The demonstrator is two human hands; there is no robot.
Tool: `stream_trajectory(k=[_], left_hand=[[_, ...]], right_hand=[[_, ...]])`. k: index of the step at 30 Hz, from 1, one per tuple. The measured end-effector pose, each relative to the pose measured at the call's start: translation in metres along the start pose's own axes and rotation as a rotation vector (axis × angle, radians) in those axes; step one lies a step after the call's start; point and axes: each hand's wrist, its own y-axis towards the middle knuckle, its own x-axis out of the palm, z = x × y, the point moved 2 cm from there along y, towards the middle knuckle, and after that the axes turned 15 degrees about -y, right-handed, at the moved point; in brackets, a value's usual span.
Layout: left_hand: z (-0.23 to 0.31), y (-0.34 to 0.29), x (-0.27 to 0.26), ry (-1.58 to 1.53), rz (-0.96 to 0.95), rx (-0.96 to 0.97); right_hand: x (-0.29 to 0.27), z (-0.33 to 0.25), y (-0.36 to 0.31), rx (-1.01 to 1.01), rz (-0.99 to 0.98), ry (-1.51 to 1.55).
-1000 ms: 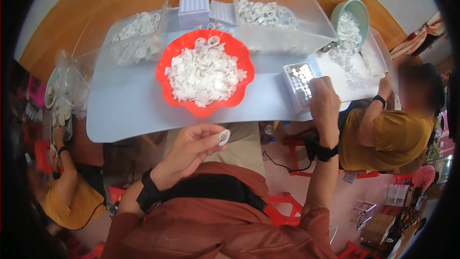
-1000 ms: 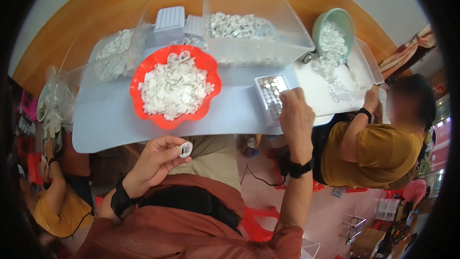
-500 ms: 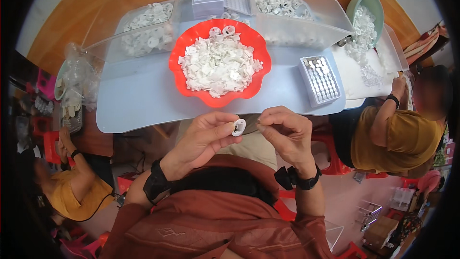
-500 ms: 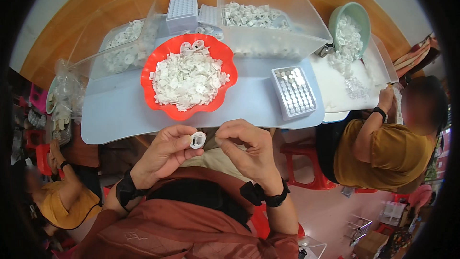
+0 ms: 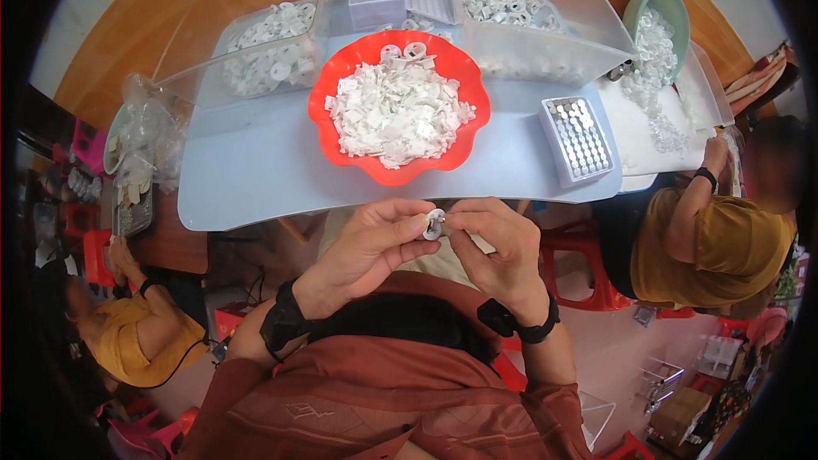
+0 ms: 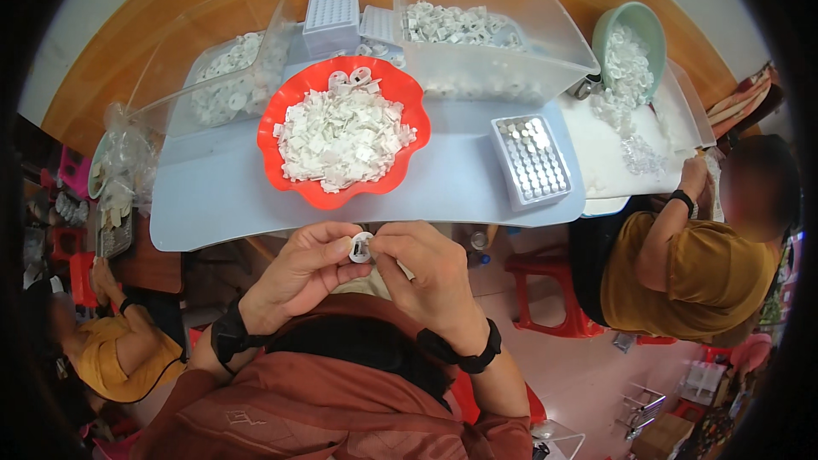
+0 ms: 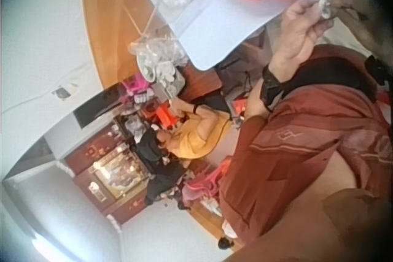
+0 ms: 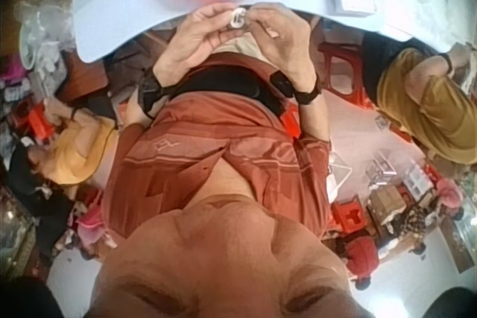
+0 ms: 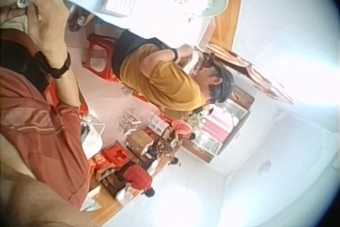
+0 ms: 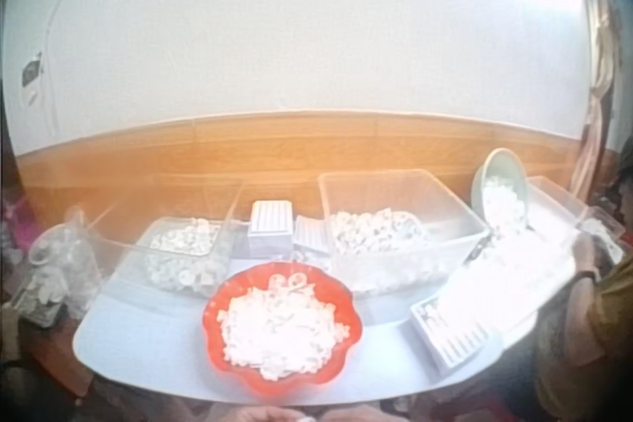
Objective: Assembling small white plastic components by hand in a workshop setting.
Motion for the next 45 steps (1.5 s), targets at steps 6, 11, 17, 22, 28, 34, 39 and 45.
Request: stream_trajectory(k=[6, 11, 17, 22, 28, 34, 39, 45], left_hand=[[-0.003, 0.001, -0.003, -0.006, -0.002, 0.028], [-0.007, 0.001, 0.002, 0.062, 0.052, 0.036], [-0.012, 0.002, -0.003, 0.124, 0.053, 0.029], [-0.013, 0.001, 0.003, 0.174, 0.085, -0.029], [-0.016, -0.001, -0.003, 0.109, 0.094, -0.064], [-0.014, 0.000, -0.004, 0.081, 0.071, -0.093], [-0.019, 0.000, -0.002, 0.066, 0.082, -0.109], [-0.019, 0.001, -0.002, 0.070, 0.088, -0.102]], right_hand=[[0.002, -0.006, -0.003, -0.102, 0.042, -0.159], [0.003, -0.007, -0.003, -0.096, -0.010, -0.205], [-0.002, 0.003, -0.001, 0.195, -0.176, 0.069], [-0.006, 0.025, 0.003, 0.503, -0.436, 0.384], [-0.012, 0.032, 0.002, 0.549, -0.535, 0.491], [-0.072, 0.063, 0.018, 0.544, -0.075, -0.183], [-0.094, 0.108, 0.035, 0.345, 0.042, -0.511], [-0.086, 0.120, 0.058, 0.312, -0.059, -0.751]])
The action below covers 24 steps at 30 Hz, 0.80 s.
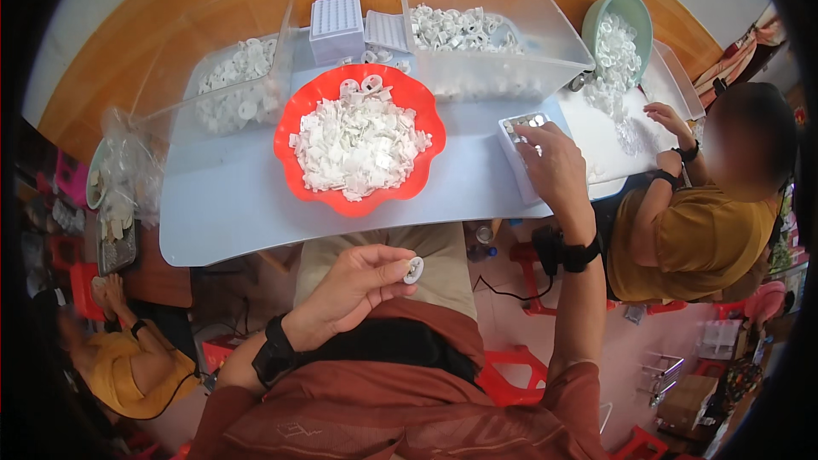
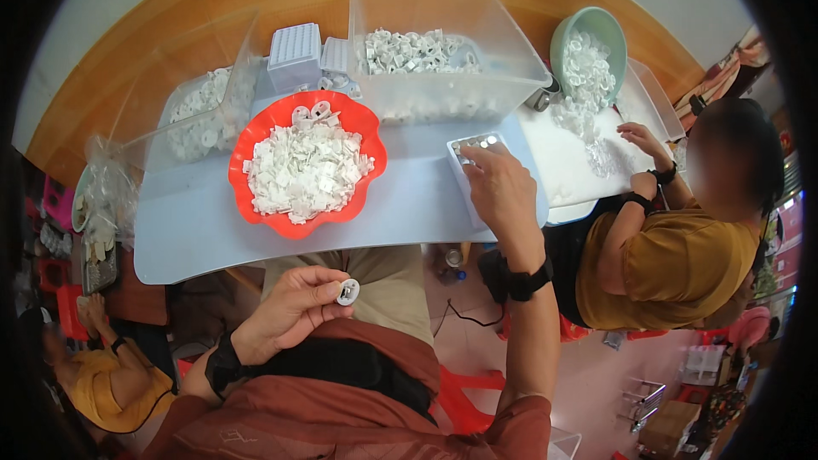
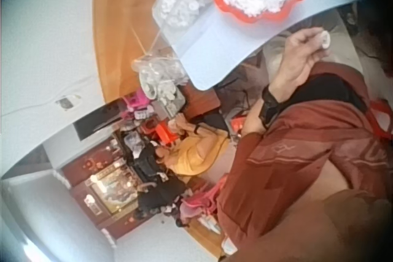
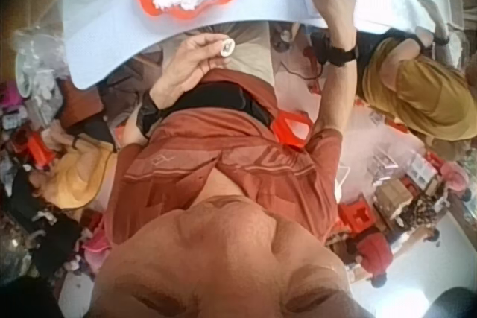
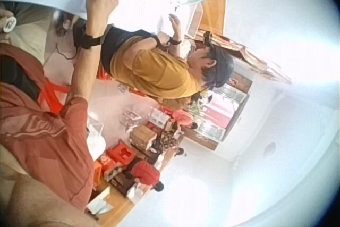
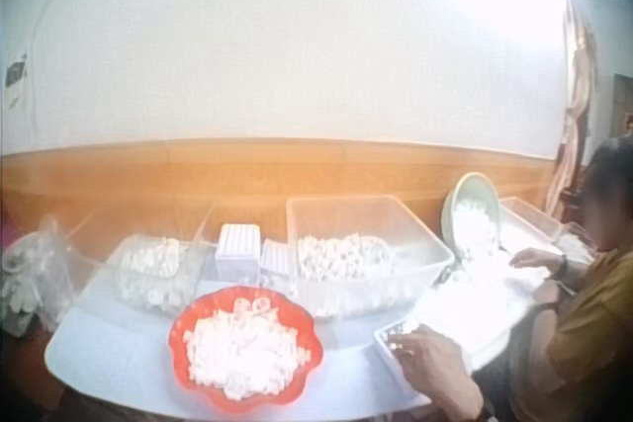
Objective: Assembling small white plastic components by hand in a workshop setting.
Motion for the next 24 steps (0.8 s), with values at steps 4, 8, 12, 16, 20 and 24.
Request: stream_trajectory(k=[4, 8, 12, 16, 20, 24], left_hand=[[-0.001, 0.002, 0.000, -0.004, -0.012, -0.001], [-0.002, 0.004, 0.000, -0.012, -0.010, -0.005], [-0.003, 0.005, -0.001, -0.010, -0.015, -0.014], [-0.003, 0.006, -0.001, -0.012, -0.019, -0.009], [-0.003, 0.010, -0.004, -0.047, 0.008, 0.012], [0.003, 0.011, 0.000, -0.052, -0.015, 0.027]], right_hand=[[0.013, 0.005, 0.010, 0.008, -0.027, -0.073], [0.016, 0.004, 0.012, 0.032, -0.050, -0.108], [0.019, 0.007, 0.007, 0.036, 0.005, -0.085], [0.014, 0.009, -0.002, 0.030, 0.115, 0.027], [0.000, -0.004, -0.019, 0.047, 0.098, 0.330], [-0.014, -0.046, -0.056, -0.062, -0.016, 0.615]])
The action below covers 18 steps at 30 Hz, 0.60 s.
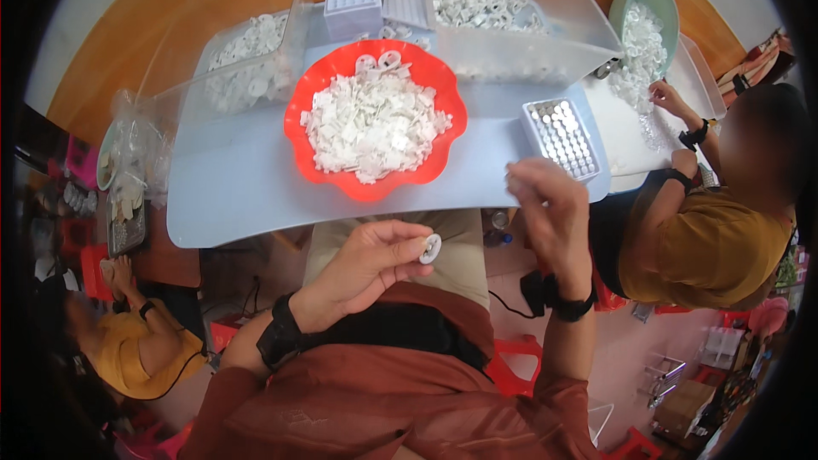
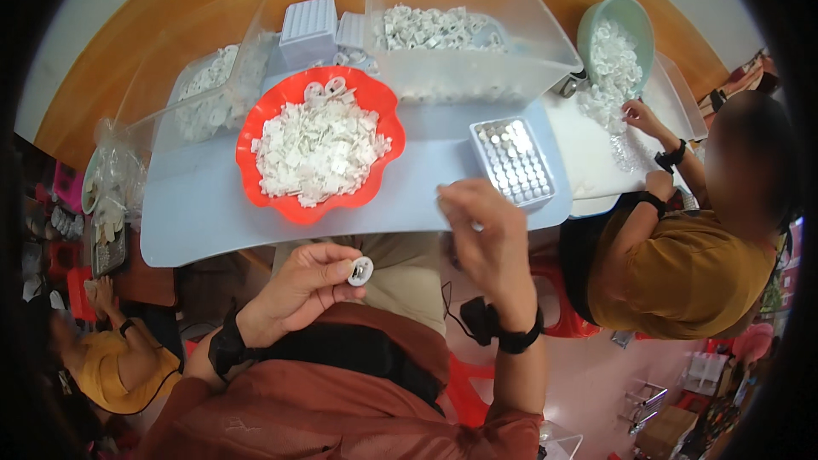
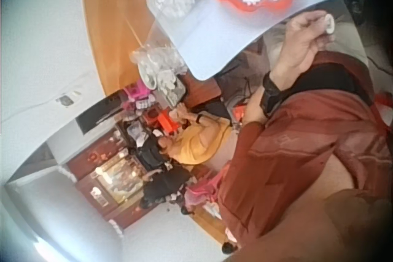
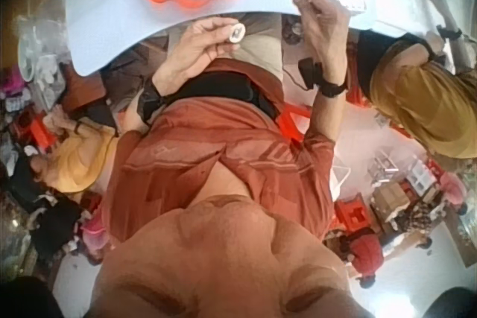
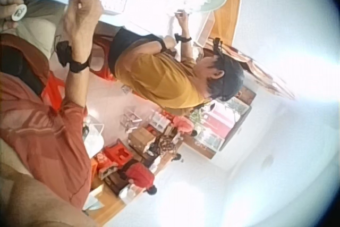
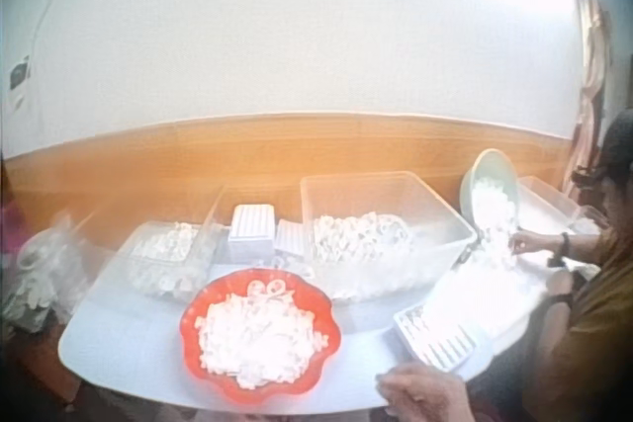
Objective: Assembling small white plastic components by hand in a workshop setting.
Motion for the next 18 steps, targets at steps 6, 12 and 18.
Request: stream_trajectory(k=[6, 12, 18], left_hand=[[0.002, -0.001, 0.000, -0.022, -0.018, -0.005], [-0.003, -0.006, 0.002, -0.027, -0.011, -0.025], [-0.006, -0.008, 0.001, -0.038, -0.004, -0.018]], right_hand=[[0.036, -0.035, -0.043, -0.129, -0.110, 0.171], [0.050, -0.044, -0.056, -0.159, -0.010, 0.151], [0.053, -0.046, -0.060, -0.277, 0.122, 0.070]])
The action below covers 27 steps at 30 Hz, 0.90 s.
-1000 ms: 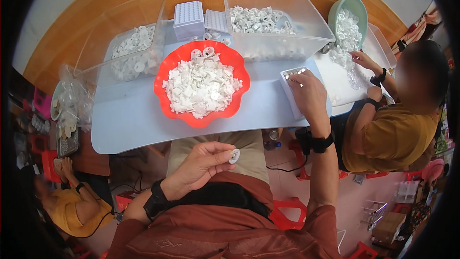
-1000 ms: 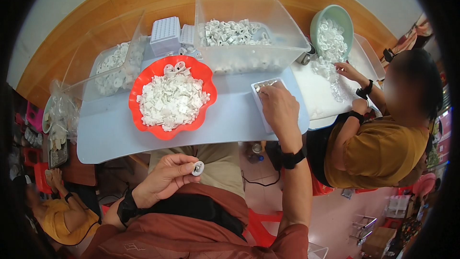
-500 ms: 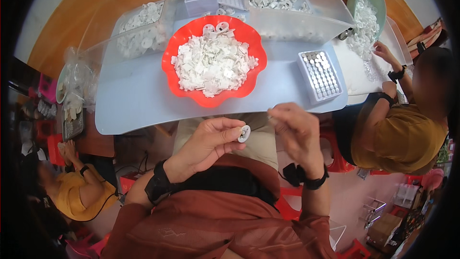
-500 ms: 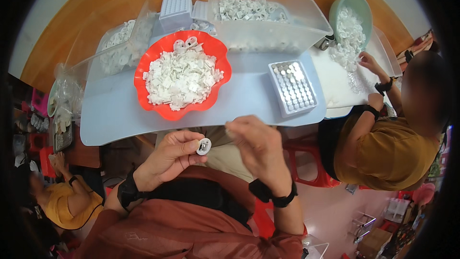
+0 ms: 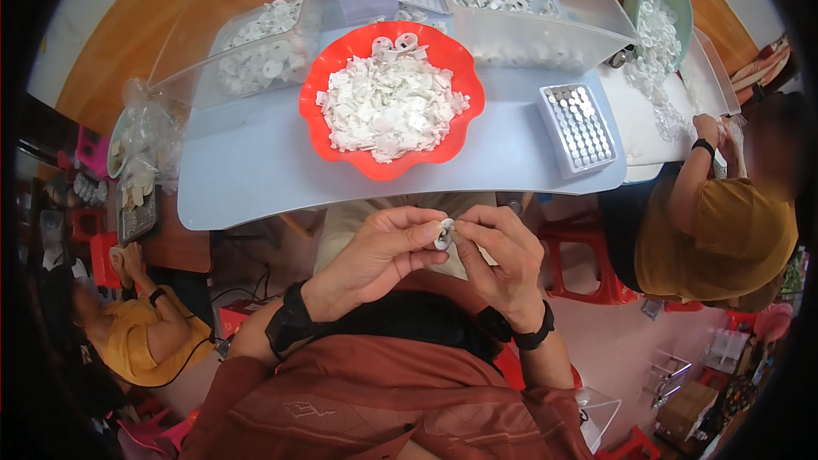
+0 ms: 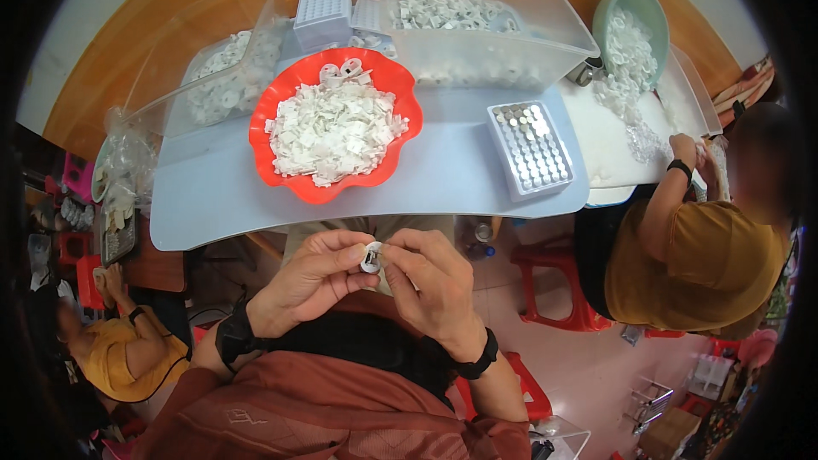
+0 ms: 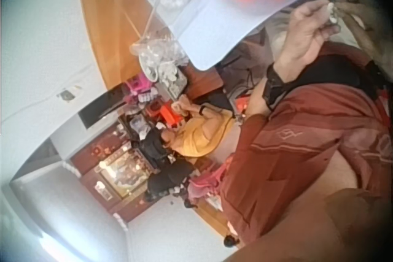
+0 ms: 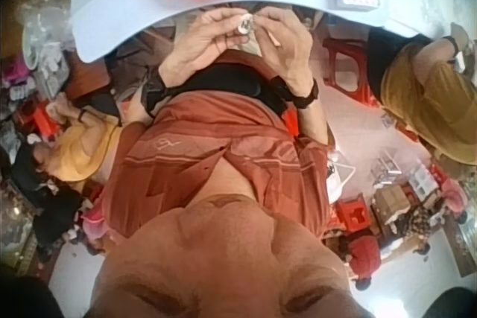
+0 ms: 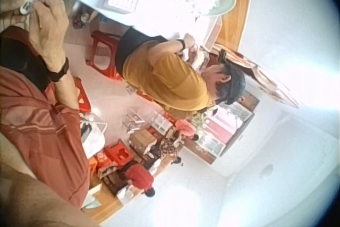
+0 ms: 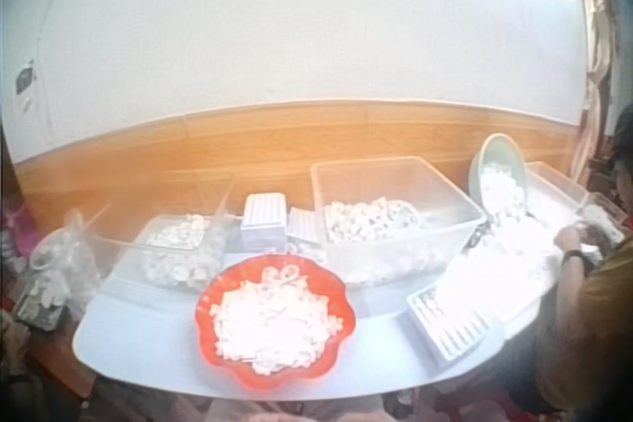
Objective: Assembling small white plastic components by hand in a workshop setting.
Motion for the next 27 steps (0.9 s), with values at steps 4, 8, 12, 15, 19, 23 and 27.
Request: stream_trajectory(k=[4, 8, 12, 15, 19, 23, 27], left_hand=[[-0.002, 0.001, -0.003, -0.009, -0.011, -0.005], [-0.003, 0.001, -0.003, -0.018, -0.009, -0.001], [-0.003, 0.002, -0.005, -0.026, -0.012, 0.002], [-0.004, 0.002, -0.004, -0.027, -0.011, 0.008], [-0.004, 0.003, -0.005, -0.025, -0.014, 0.009], [-0.005, 0.004, -0.005, -0.019, -0.009, 0.014], [-0.006, 0.004, -0.006, -0.018, 0.003, 0.017]], right_hand=[[0.002, -0.002, -0.002, -0.060, 0.068, -0.062], [0.005, -0.003, -0.007, -0.045, 0.111, -0.072], [0.007, -0.003, -0.011, -0.084, 0.149, -0.114], [0.009, -0.005, -0.014, -0.086, 0.171, -0.166], [0.011, -0.004, -0.017, -0.078, 0.180, -0.202], [0.010, -0.004, -0.017, -0.054, 0.168, -0.165], [0.010, -0.002, -0.018, 0.012, 0.150, -0.068]])
